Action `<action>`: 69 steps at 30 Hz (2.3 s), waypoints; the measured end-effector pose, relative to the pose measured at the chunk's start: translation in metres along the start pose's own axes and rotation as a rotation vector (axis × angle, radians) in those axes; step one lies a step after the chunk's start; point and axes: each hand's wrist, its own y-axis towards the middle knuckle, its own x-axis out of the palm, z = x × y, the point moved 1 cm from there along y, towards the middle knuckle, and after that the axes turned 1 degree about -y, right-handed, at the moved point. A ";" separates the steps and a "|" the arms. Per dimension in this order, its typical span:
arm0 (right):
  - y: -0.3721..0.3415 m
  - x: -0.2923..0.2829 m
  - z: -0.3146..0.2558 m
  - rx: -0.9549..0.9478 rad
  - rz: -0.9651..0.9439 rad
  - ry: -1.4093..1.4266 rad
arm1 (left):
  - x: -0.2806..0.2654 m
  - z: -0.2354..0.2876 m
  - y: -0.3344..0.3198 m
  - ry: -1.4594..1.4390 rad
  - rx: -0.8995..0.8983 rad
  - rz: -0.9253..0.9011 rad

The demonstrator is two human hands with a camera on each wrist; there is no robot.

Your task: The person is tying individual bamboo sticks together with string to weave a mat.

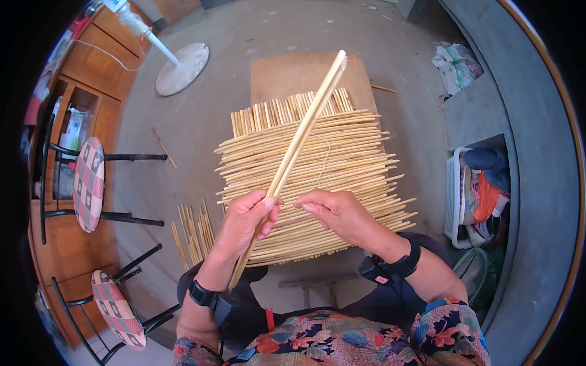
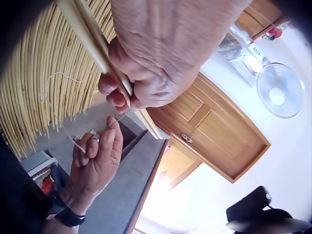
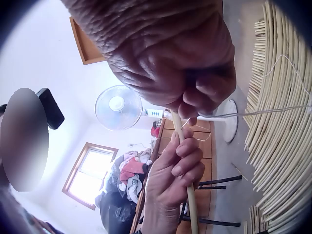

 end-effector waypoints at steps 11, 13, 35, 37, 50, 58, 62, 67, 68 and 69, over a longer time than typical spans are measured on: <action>-0.004 0.002 0.002 0.000 0.064 0.104 | 0.001 -0.001 -0.001 0.020 0.035 -0.028; -0.006 0.004 -0.002 0.031 0.064 0.122 | 0.001 -0.001 -0.002 -0.003 0.038 -0.035; -0.007 0.012 -0.002 0.026 0.091 0.130 | -0.002 0.000 -0.007 0.000 0.044 -0.030; -0.007 0.012 -0.002 0.037 0.091 0.135 | -0.001 0.000 -0.008 0.010 0.050 -0.023; -0.006 0.018 -0.004 0.032 0.081 0.175 | -0.002 -0.005 -0.008 0.025 0.073 -0.054; -0.005 0.020 -0.003 0.029 0.085 0.191 | -0.002 -0.005 -0.010 0.020 0.089 -0.050; -0.005 0.020 -0.003 0.011 0.084 0.166 | -0.003 -0.005 -0.011 0.006 0.084 -0.059; -0.006 0.021 -0.003 0.012 0.084 0.168 | -0.002 -0.007 -0.011 0.055 0.080 -0.060; -0.006 0.021 -0.003 0.008 0.083 0.160 | -0.002 -0.007 -0.011 0.054 0.079 -0.061; -0.006 0.021 -0.004 0.010 0.084 0.160 | -0.001 -0.008 -0.011 0.052 0.082 -0.069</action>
